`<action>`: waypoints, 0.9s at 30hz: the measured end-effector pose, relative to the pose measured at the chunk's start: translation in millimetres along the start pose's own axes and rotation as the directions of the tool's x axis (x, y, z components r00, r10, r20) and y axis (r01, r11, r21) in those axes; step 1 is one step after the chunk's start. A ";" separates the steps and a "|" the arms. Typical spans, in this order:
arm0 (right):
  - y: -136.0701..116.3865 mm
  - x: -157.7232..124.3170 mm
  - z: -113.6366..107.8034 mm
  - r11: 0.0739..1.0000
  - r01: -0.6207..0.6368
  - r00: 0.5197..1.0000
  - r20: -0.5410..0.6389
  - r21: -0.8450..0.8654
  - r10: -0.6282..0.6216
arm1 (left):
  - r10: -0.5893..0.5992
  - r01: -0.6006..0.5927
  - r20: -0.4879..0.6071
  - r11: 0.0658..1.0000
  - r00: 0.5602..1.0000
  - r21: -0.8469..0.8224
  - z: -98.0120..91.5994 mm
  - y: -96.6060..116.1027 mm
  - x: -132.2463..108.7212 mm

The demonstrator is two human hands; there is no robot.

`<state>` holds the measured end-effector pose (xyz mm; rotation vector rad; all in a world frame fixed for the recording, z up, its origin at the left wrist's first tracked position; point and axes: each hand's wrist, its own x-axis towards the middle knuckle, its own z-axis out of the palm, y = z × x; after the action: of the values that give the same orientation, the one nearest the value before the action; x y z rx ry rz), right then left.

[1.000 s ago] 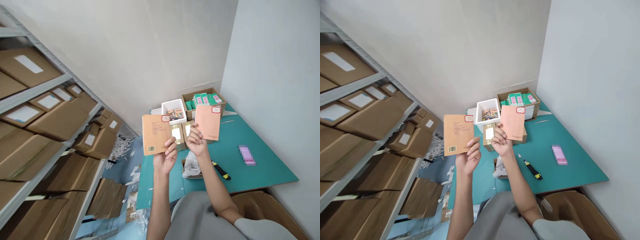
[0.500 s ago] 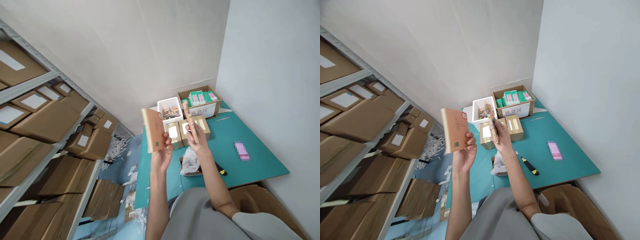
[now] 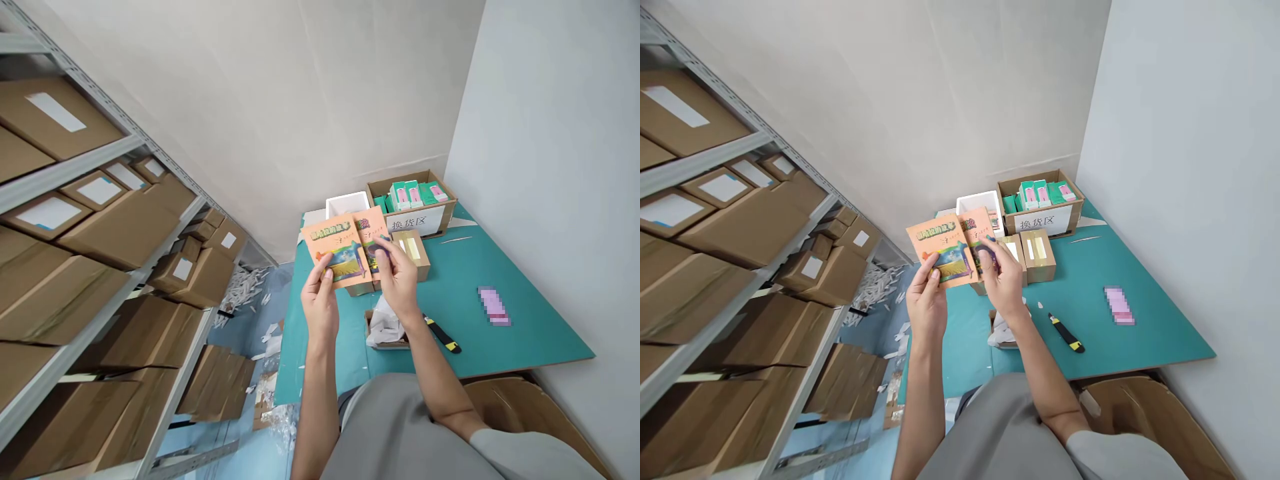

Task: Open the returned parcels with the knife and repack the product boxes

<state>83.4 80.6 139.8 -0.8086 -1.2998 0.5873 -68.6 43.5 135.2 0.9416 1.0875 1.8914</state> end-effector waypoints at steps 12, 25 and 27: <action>-5.0 -6.5 13.2 0.964 -0.197 0.980 0.023 0.181 0.196 | 0.071 -0.069 0.073 0.997 0.995 -0.027 20.1 7.2 -20.7; 21.7 11.1 -9.4 0.962 -0.223 0.951 -0.179 0.158 0.250 | 0.059 -0.058 -0.128 0.998 0.990 0.010 8.7 4.9 -13.3; 22.8 14.1 -15.3 0.881 -0.324 0.918 -0.110 0.346 0.381 | 0.067 -0.056 -0.142 0.996 0.988 0.074 2.2 0.1 -8.9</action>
<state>102.5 102.4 129.2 -0.8089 -0.8651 0.9723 -62.8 36.5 134.1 0.8973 1.2297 2.0088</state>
